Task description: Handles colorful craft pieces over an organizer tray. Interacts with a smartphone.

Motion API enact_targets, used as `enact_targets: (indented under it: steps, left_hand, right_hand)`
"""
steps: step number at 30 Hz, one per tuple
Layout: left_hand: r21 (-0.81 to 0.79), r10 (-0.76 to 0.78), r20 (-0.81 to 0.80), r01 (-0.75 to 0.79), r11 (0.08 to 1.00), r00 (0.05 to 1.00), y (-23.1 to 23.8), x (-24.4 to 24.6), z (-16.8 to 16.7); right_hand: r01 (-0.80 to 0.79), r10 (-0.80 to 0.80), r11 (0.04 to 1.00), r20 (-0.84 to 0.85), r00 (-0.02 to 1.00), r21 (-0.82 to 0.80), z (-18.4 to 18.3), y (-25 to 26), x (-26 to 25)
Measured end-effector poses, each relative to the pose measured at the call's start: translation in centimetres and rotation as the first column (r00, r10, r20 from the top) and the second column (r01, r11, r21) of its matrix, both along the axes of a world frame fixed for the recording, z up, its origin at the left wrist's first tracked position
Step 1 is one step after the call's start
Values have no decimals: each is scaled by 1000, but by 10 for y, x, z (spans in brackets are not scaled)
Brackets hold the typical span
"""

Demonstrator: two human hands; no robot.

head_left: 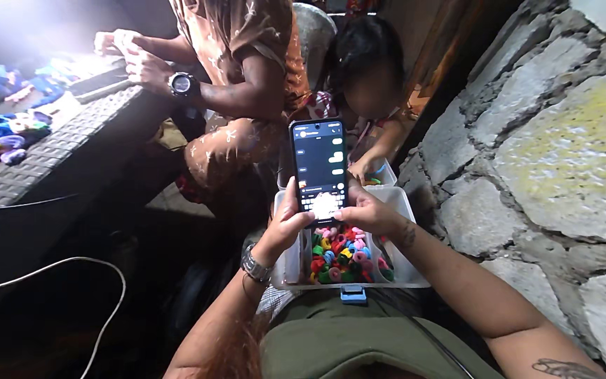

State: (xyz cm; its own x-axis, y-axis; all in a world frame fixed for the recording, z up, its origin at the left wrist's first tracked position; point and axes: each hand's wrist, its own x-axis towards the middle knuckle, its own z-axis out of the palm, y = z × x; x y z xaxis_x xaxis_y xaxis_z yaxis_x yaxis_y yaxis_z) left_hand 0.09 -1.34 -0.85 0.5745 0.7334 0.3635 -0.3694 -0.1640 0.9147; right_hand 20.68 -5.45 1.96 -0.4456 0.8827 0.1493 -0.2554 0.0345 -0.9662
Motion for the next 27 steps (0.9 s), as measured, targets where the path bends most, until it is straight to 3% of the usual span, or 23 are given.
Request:
enact_targets:
  steps: [20, 25, 27]
  left_hand:
    - [37, -63, 15, 62, 997, 998, 0, -1, -2]
    - [91, -77, -53, 82, 992, 996, -4, 0, 2]
    - [102, -27, -85, 36, 994, 996, -5, 1, 2]
  right_hand:
    - [73, -73, 997, -7, 997, -29, 0, -2, -5]
    - [265, -265, 964, 73, 961, 13, 4, -8, -16]
    - [267, -269, 963, 90, 959, 33, 3, -9, -15]
